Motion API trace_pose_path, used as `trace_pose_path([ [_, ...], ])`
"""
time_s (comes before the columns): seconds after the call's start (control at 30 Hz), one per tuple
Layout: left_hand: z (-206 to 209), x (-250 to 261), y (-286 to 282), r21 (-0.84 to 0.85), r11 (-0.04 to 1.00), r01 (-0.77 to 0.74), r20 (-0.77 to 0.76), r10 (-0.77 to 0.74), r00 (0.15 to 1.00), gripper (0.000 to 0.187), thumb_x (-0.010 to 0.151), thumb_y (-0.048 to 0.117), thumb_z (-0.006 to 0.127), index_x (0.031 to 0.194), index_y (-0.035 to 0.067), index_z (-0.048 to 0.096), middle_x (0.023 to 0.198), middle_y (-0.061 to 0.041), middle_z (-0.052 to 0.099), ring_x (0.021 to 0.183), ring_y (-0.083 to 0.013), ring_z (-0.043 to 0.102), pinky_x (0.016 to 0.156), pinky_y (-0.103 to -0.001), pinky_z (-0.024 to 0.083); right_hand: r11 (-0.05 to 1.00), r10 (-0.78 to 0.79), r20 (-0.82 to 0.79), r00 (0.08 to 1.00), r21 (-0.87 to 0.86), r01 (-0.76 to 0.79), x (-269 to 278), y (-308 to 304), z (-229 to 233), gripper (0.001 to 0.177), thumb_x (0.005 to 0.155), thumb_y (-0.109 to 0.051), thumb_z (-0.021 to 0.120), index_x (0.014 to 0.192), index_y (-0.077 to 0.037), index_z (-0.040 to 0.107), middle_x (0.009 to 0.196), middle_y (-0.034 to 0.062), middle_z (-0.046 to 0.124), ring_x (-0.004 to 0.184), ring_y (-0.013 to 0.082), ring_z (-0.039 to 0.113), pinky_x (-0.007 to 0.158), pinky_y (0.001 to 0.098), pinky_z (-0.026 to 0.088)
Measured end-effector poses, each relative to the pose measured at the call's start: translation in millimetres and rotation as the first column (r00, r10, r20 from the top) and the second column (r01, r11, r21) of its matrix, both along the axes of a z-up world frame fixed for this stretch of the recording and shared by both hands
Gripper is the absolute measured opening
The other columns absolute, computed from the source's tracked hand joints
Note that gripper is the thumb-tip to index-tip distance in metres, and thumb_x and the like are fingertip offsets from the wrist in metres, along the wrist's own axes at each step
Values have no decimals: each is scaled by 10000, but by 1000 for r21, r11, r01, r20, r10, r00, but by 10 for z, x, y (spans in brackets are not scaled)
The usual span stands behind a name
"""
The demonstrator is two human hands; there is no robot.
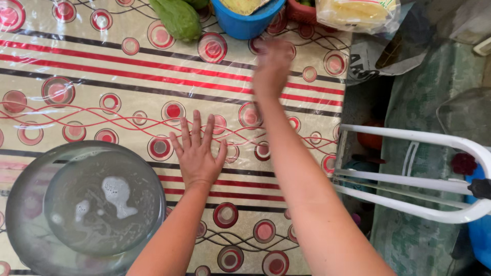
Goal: The person wipes a patterned table surface with a cloth, then uses a sponge and liquid soap to scrub the table. They rinse the cloth in a metal basin of water and continue wiping the table repeatedly.
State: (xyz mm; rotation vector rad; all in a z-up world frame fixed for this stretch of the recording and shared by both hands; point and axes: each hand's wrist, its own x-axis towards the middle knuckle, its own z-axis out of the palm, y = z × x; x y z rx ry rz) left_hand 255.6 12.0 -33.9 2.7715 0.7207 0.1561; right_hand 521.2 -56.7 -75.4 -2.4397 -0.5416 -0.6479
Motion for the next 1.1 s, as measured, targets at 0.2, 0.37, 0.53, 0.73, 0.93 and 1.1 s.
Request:
trace_pose_path([
  [0.2, -37, -64, 33, -175, 985, -16, 179, 48, 983, 894, 880, 396, 568, 1599, -12, 228, 1686, -170, 205, 1580, -282, 159, 1279, -538, 68, 763, 635, -266, 725, 66, -644, -1592, -158, 136, 453, 921, -63, 633, 1371, -114, 625, 1605, 133, 419, 1480, 342, 406, 1204, 517, 366],
  [0.37, -63, -154, 66, -294, 956, 15, 299, 77, 951, 823, 880, 200, 612, 1615, 40, 278, 1676, -156, 320, 1591, -299, 245, 1319, -485, 152, 904, 379, -278, 883, -95, -418, -1081, -1080, 293, 303, 856, 25, 597, 1050, -201, 655, 1259, 22, 680, 1346, 268, 616, 1144, 455, 460],
  [0.53, -132, -178, 73, -396, 918, 12, 348, 138, 927, 745, 903, 155, 593, 1589, 52, 321, 1652, -150, 374, 1573, -317, 279, 1316, -483, 160, 995, -86, -88, 992, -58, 81, -460, -726, 136, 331, 937, -143, 639, 1260, -72, 640, 1383, 159, 599, 1335, 435, 467, 1092, 572, 337],
  [0.73, -23, -352, -195, -653, 756, 33, 464, 365, 808, 601, 1039, 145, 554, 1575, -3, 328, 1602, -209, 392, 1503, -387, 360, 1251, -459, 274, 896, 403, -171, 899, -128, -426, -2089, -136, 25, 617, 894, -188, 602, 1478, -34, 476, 1555, 236, 426, 1390, 487, 431, 1074, 544, 405],
  [0.93, 576, -1097, -487, -691, 720, 59, 391, 304, 869, 501, 1024, 110, 580, 1494, -9, 454, 1543, -194, 495, 1417, -332, 470, 1208, -411, 350, 854, 381, -431, 818, -176, -490, -3010, -1331, 357, 557, 916, -79, 625, 1446, -231, 550, 1559, 62, 495, 1440, 294, 488, 1175, 478, 378],
  [1.1, 1063, -1551, -453, -829, 536, 158, 392, 356, 848, 451, 1027, 75, 556, 1464, -16, 496, 1498, -162, 562, 1427, -247, 502, 1207, -377, 345, 972, -86, -226, 970, -231, 32, -2036, -1634, 165, 528, 984, -162, 620, 1501, -93, 537, 1612, 235, 354, 1482, 458, 288, 1186, 610, 214],
])
